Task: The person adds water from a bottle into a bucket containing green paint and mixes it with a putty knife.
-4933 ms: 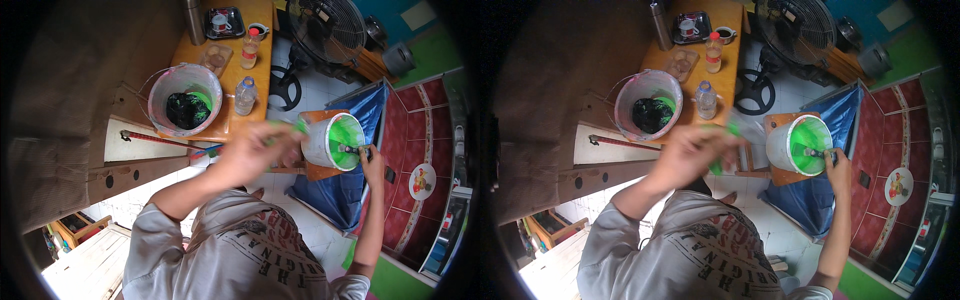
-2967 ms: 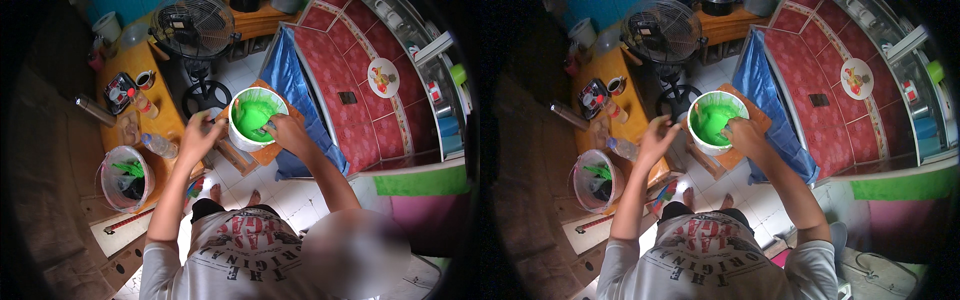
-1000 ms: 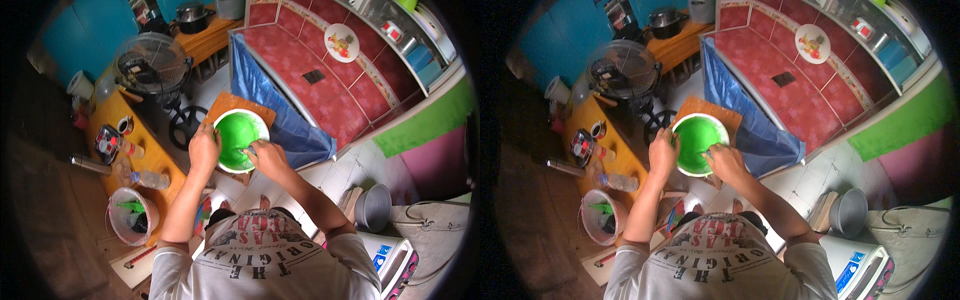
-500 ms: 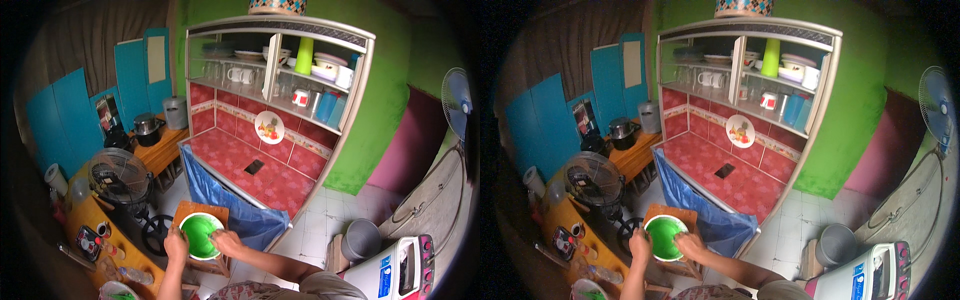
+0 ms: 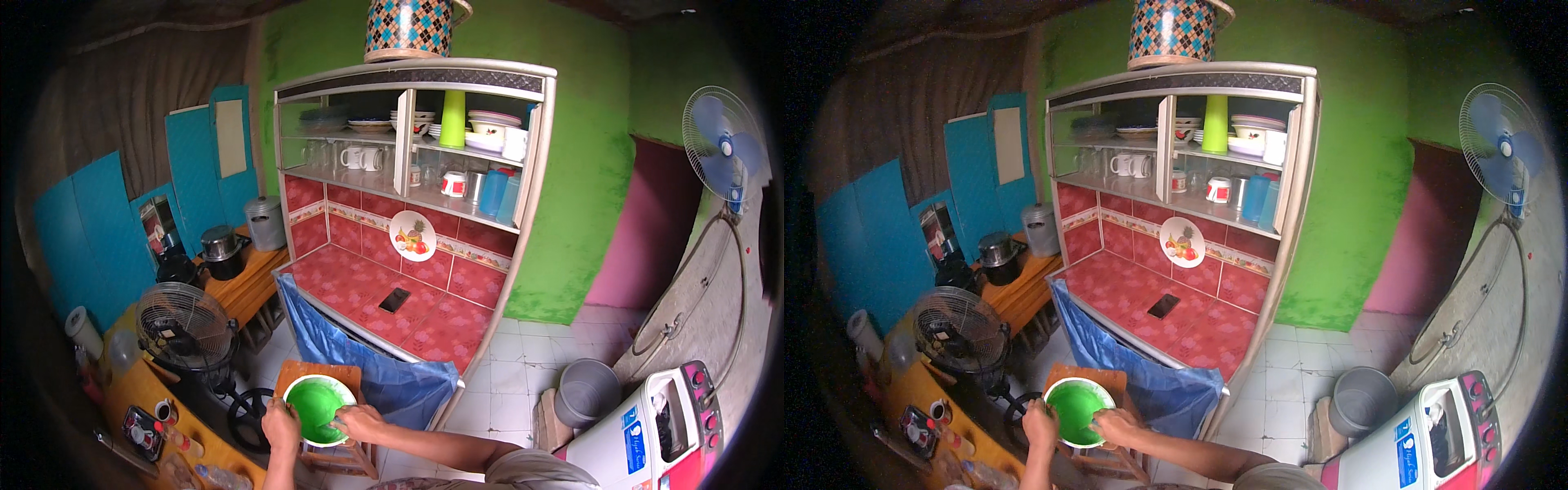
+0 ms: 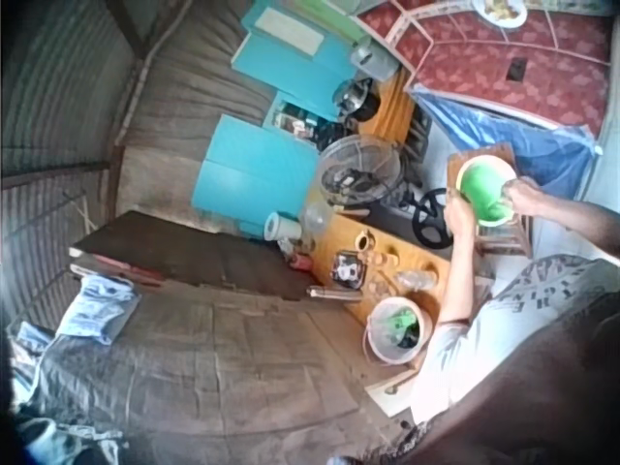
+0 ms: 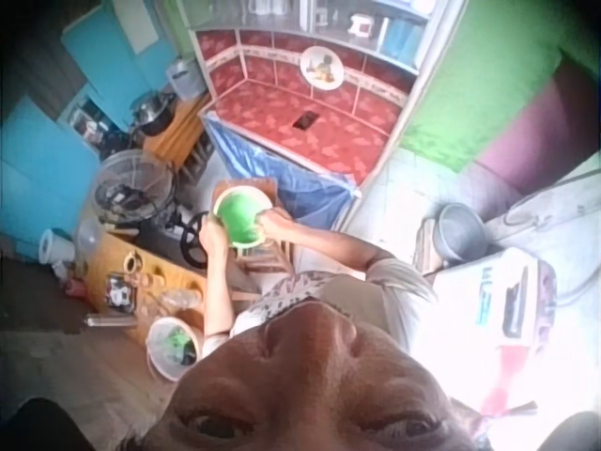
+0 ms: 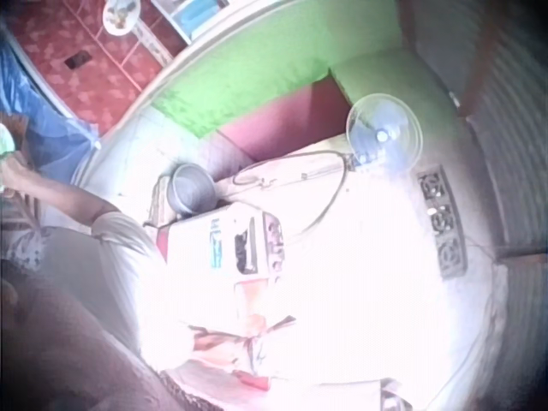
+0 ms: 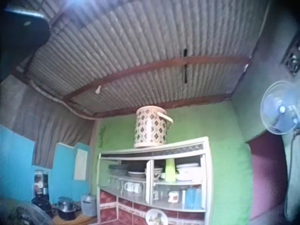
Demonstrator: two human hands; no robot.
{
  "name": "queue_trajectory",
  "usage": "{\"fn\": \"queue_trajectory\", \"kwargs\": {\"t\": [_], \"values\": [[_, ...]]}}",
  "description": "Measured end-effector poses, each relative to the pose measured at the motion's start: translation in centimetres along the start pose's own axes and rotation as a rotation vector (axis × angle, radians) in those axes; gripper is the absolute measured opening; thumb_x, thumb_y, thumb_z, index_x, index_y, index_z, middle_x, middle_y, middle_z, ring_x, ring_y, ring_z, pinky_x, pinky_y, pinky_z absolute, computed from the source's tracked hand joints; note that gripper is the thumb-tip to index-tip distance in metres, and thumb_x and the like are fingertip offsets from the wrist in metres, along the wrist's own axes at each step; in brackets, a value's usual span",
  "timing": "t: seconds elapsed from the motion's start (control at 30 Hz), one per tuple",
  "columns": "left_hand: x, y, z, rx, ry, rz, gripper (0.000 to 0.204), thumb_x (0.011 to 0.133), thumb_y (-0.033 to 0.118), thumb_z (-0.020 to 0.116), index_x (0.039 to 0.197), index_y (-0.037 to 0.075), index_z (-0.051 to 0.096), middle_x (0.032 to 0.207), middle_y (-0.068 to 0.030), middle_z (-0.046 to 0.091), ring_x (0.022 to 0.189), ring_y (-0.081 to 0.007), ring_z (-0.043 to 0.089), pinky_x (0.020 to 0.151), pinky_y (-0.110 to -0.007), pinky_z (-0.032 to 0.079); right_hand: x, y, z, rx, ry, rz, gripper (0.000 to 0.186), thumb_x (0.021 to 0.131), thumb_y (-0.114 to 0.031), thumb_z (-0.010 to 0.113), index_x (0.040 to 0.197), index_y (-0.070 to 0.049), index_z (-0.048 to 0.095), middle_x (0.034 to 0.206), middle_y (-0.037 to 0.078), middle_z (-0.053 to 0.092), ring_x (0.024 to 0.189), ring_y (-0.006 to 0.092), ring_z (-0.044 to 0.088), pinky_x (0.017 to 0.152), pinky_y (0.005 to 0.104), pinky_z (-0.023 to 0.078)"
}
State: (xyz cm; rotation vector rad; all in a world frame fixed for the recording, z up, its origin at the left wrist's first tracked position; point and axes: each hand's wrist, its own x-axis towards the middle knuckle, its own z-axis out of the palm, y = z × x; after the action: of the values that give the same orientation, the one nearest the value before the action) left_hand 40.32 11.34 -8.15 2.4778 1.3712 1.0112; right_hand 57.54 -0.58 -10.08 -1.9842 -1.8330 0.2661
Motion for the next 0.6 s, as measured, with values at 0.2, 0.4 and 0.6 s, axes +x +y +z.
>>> {"fn": "queue_trajectory", "kwargs": {"t": [0.2, 0.4, 0.6], "values": [[0.2, 0.1, 0.6, -0.006, 0.004, 0.029, 0.014, 0.083, 0.01, 0.069, 0.088, -0.003, 0.063, 0.098, -0.0229, 0.068, 0.076, -0.0419, 0.068, 0.068, -0.048, 0.056, 1.2, 2.0, -0.7, -0.148, 0.152, -0.063, 0.035, 0.1, -0.032, 0.055, 0.1, 0.001, 0.067, 0.102, 0.02, 0.068, 0.094, 0.039, 0.068, 0.076, 0.0485, 0.057], [0.5, 0.7, 0.6, 0.0, -0.021, 0.025, 0.015, 0.082, 0.01, 0.07, 0.088, -0.002, 0.064, 0.099, -0.0229, 0.068, 0.077, -0.0414, 0.069, 0.069, -0.048, 0.056, 1.9, 2.4, -0.1, -0.108, 0.178, -0.075, 0.033, 0.099, -0.03, 0.055, 0.101, 0.002, 0.065, 0.1, 0.021, 0.068, 0.094, 0.0393, 0.067, 0.076, 0.0496, 0.056], [0.5, 0.8, 0.3, 0.018, -0.014, 0.006, 0.013, 0.081, 0.009, 0.071, 0.087, -0.001, 0.064, 0.098, -0.0224, 0.067, 0.077, -0.0409, 0.068, 0.068, -0.047, 0.056, 0.7, 0.3, -0.8, 0.023, 0.054, 0.115, 0.037, 0.097, -0.034, 0.058, 0.094, 0.003, 0.066, 0.088, 0.025, 0.07, 0.084, 0.0432, 0.069, 0.076, 0.0532, 0.055]]}}
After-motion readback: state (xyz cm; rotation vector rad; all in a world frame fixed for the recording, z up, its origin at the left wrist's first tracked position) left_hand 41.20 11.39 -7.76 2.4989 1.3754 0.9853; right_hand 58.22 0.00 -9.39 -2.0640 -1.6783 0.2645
